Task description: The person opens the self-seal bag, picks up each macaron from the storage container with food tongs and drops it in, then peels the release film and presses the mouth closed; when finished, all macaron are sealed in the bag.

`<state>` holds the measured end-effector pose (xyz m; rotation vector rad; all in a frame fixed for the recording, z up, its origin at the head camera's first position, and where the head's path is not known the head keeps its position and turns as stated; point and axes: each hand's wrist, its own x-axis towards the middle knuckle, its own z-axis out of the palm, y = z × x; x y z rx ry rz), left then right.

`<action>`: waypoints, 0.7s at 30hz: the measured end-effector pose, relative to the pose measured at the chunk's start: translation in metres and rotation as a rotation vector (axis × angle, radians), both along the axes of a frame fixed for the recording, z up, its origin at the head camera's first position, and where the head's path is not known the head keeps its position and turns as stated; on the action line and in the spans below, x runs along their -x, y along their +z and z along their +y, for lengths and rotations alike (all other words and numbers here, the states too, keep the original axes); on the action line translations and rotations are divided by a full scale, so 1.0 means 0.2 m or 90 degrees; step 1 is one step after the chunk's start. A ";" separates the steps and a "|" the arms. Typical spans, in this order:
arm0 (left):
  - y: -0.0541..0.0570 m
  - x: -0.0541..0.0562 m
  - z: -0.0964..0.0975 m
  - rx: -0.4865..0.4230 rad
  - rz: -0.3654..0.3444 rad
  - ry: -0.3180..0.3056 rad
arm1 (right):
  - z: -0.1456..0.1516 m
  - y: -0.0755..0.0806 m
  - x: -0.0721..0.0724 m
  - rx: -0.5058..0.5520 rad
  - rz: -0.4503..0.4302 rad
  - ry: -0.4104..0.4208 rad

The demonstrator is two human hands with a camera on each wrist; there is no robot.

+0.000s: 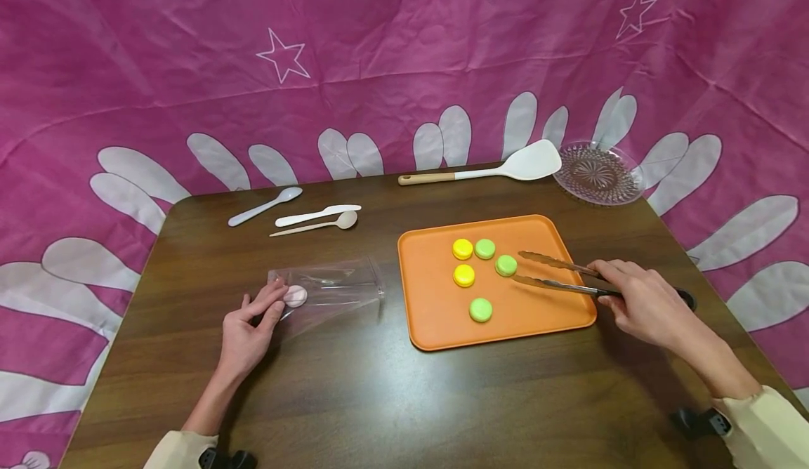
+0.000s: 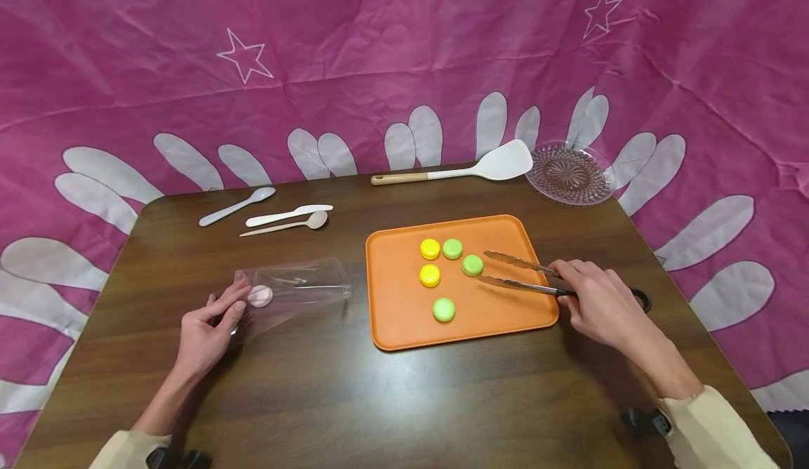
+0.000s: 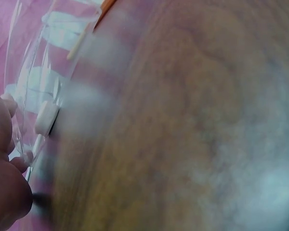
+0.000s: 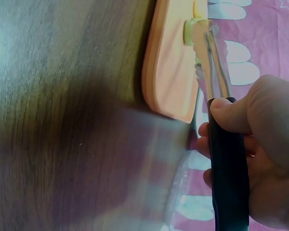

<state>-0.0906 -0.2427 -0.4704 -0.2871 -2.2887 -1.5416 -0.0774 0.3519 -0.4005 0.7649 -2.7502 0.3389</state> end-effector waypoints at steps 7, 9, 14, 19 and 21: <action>-0.04 0.01 -0.03 0.000 -0.003 -0.005 | 0.00 -0.03 0.03 -0.007 -0.024 0.009; -0.02 0.00 -0.02 0.003 -0.003 -0.006 | 0.00 -0.04 0.04 -0.005 -0.034 0.009; 0.05 -0.02 0.02 0.001 -0.006 -0.015 | -0.01 -0.05 0.05 -0.002 -0.057 0.005; 0.02 -0.01 0.00 -0.004 0.004 -0.019 | -0.02 -0.06 0.06 -0.006 -0.059 0.006; -0.01 0.00 -0.01 -0.009 0.006 -0.018 | -0.02 -0.07 0.06 -0.008 -0.055 0.003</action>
